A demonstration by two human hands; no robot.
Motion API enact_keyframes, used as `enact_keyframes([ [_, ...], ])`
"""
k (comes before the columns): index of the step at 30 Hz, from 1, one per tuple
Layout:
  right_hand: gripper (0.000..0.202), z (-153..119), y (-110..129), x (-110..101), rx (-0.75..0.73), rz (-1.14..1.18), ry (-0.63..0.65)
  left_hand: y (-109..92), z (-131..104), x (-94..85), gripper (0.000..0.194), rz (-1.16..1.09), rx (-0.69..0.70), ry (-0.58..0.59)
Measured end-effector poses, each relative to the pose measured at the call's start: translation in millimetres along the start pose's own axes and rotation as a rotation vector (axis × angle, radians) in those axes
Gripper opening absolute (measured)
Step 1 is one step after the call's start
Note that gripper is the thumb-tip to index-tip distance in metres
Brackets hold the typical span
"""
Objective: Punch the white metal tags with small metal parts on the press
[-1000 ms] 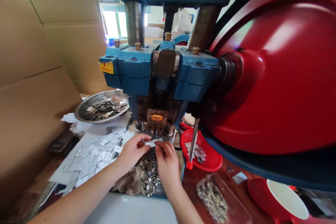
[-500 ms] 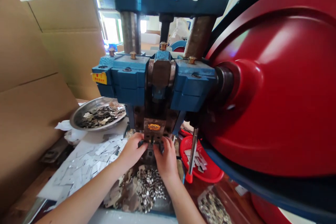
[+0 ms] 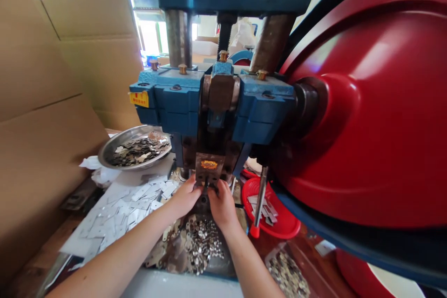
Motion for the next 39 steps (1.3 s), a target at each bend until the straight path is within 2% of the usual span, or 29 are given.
enact_keyframes([
  [2,0.031,-4.1,3.0,-12.3,0.028,-0.004,-0.032,-7.4,-3.4,-16.0,0.038,0.018,0.016,-0.052],
  [5,0.036,-18.2,6.5,-40.3,0.095,-0.036,-0.024,-17.1,-20.6,-56.2,0.029,0.127,0.003,-0.137],
  [6,0.034,-24.4,6.7,-49.6,0.112,-0.065,-0.003,-19.1,-29.5,-69.4,0.026,0.175,-0.014,-0.119],
  [8,0.031,-37.6,4.9,-63.8,0.129,-0.122,0.071,-19.9,-49.8,-88.5,0.020,0.247,-0.091,-0.011],
  [10,0.031,-49.8,1.0,-69.9,0.153,-0.157,0.145,-17.7,-69.2,-94.3,0.019,0.351,-0.123,0.128],
  [13,0.031,-61.2,-1.7,-67.2,0.152,-0.175,0.183,-10.2,-87.3,-83.8,0.020,0.520,-0.143,0.221],
  [16,0.030,-63.6,1.5,-62.0,0.106,-0.183,0.163,-2.2,-90.2,-68.4,0.022,0.648,-0.161,0.183],
  [18,0.029,-62.1,3.1,-61.0,0.073,-0.211,0.160,1.9,-88.5,-62.5,0.024,0.656,-0.165,0.162],
  [24,0.027,-57.7,-7.8,-60.8,-0.018,-0.428,0.076,0.0,-85.8,-63.6,0.005,0.395,-0.187,0.087],
  [27,0.025,-59.0,-12.5,-55.1,-0.121,-0.533,0.046,-11.1,-82.9,-61.5,0.013,0.220,-0.200,0.029],
  [31,0.024,-62.0,-14.0,-48.3,-0.237,-0.648,0.042,-23.0,-74.1,-49.3,0.021,0.091,-0.183,-0.028],
  [35,0.025,-64.6,-15.4,-47.3,-0.269,-0.689,0.031,-19.7,-70.5,-35.2,0.019,0.015,-0.202,-0.028],
  [39,0.023,-65.5,-16.3,-48.4,-0.261,-0.636,0.007,-11.1,-73.6,-33.2,0.017,-0.049,-0.214,-0.032],
])
Point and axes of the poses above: each hand's wrist, its own z-axis towards the middle knuckle, its own x-axis out of the palm, y = z × x, the point moved 2 cm from there along z, towards the middle knuckle, and after that the axes turned 15 degrees about -z, right-handed, at the moved point
